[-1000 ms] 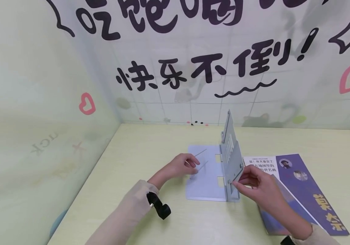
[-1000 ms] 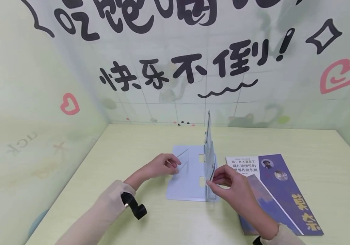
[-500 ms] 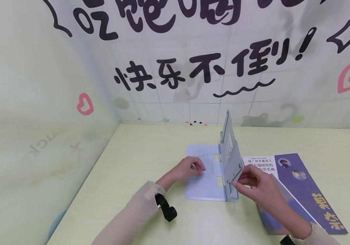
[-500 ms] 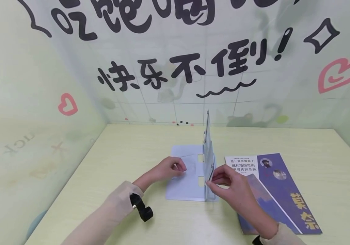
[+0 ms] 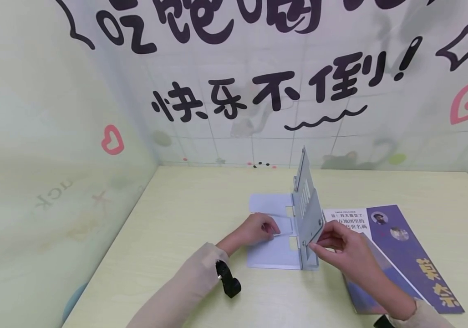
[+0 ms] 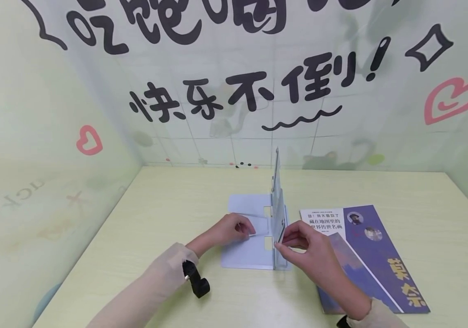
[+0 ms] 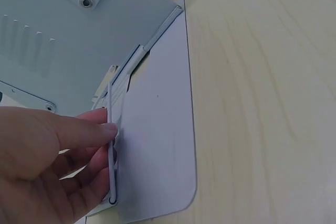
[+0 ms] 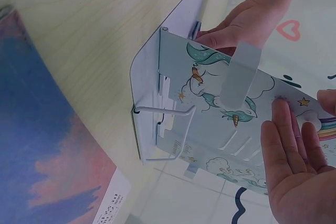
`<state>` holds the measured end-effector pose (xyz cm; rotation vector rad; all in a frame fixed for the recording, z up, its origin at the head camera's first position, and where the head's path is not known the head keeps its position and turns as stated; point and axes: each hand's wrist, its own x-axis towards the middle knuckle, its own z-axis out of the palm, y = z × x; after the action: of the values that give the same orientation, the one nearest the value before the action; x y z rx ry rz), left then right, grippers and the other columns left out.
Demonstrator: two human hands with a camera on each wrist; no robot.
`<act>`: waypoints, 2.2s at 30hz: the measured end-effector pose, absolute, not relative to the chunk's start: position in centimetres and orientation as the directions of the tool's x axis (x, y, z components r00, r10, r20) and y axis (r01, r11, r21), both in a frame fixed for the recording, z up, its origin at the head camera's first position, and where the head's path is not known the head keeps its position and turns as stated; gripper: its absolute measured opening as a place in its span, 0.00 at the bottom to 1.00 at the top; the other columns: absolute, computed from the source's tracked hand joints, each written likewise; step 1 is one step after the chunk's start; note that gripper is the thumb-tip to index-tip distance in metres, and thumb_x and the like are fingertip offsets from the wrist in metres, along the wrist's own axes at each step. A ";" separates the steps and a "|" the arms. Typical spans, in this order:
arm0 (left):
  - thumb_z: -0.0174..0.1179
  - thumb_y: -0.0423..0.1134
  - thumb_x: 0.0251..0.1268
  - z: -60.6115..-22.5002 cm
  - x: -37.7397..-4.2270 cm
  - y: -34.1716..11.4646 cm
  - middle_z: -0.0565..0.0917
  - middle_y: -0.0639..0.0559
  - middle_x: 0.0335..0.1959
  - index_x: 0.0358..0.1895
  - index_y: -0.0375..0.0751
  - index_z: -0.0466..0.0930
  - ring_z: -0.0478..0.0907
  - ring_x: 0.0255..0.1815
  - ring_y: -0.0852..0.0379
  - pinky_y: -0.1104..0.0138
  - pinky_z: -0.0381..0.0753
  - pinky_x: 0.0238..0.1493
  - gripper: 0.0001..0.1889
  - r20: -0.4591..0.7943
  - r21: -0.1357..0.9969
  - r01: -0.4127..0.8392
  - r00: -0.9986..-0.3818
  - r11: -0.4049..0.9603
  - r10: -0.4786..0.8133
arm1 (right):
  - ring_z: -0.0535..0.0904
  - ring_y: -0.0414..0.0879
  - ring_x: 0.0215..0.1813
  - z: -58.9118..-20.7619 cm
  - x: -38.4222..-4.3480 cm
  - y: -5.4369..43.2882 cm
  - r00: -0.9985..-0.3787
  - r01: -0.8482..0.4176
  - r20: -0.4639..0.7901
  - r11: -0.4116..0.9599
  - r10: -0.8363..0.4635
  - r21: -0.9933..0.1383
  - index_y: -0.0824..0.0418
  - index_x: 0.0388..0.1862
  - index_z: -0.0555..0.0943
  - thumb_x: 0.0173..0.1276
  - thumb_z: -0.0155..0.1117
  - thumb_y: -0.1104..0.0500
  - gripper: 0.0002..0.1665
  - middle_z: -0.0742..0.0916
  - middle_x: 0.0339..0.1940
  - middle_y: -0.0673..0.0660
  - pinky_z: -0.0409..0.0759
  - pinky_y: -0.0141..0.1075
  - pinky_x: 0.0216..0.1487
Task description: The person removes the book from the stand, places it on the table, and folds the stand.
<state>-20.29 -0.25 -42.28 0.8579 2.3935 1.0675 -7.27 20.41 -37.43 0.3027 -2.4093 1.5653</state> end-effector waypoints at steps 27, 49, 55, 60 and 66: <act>0.61 0.29 0.57 -40.5 -20.1 0.0 0.80 0.56 0.26 0.37 0.35 0.84 0.72 0.27 0.63 0.74 0.73 0.30 0.06 -0.139 0.782 0.316 -0.752 0.537 0.645 | 0.81 0.37 0.29 -37.4 -7.2 20.5 -0.955 -0.283 0.293 0.407 -0.039 -0.869 0.67 0.34 0.76 0.52 0.69 0.68 0.12 0.83 0.28 0.54 0.80 0.28 0.29; 0.56 0.33 0.63 -29.0 -18.4 2.7 0.79 0.46 0.44 0.50 0.35 0.77 0.77 0.37 0.58 0.69 0.80 0.35 0.13 0.145 0.921 0.331 -0.782 0.206 0.606 | 0.82 0.39 0.32 -37.2 -7.6 19.8 -0.946 -0.321 0.308 0.390 -0.098 -0.863 0.63 0.34 0.77 0.53 0.70 0.66 0.11 0.83 0.30 0.52 0.81 0.32 0.33; 0.57 0.33 0.62 -29.4 -18.5 2.4 0.78 0.46 0.43 0.51 0.35 0.77 0.77 0.41 0.58 0.70 0.81 0.36 0.14 0.091 0.935 0.263 -0.828 0.240 0.553 | 0.82 0.38 0.32 -37.3 -8.0 19.1 -0.947 -0.321 0.300 0.423 -0.118 -0.847 0.60 0.33 0.77 0.52 0.70 0.66 0.11 0.83 0.29 0.49 0.81 0.32 0.33; 0.58 0.32 0.61 -29.6 -18.3 1.6 0.79 0.46 0.42 0.50 0.34 0.78 0.78 0.41 0.57 0.69 0.81 0.38 0.14 0.053 0.960 0.178 -0.873 0.216 0.485 | 0.81 0.38 0.32 -37.4 -8.1 18.1 -0.941 -0.338 0.308 0.428 -0.141 -0.838 0.59 0.34 0.77 0.54 0.71 0.62 0.11 0.84 0.30 0.48 0.80 0.34 0.34; 0.58 0.30 0.60 -30.4 -18.1 0.3 0.80 0.44 0.39 0.48 0.31 0.79 0.80 0.39 0.55 0.67 0.81 0.39 0.13 0.026 0.986 0.088 -0.921 0.143 0.388 | 0.80 0.39 0.33 -37.7 -8.8 17.2 -0.909 -0.417 0.372 0.374 -0.190 -0.828 0.59 0.35 0.77 0.54 0.70 0.62 0.12 0.82 0.32 0.47 0.81 0.34 0.37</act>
<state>-18.13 0.26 -30.43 0.4661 2.1836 1.8572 -8.75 17.20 -37.74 0.5442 -2.4192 1.5538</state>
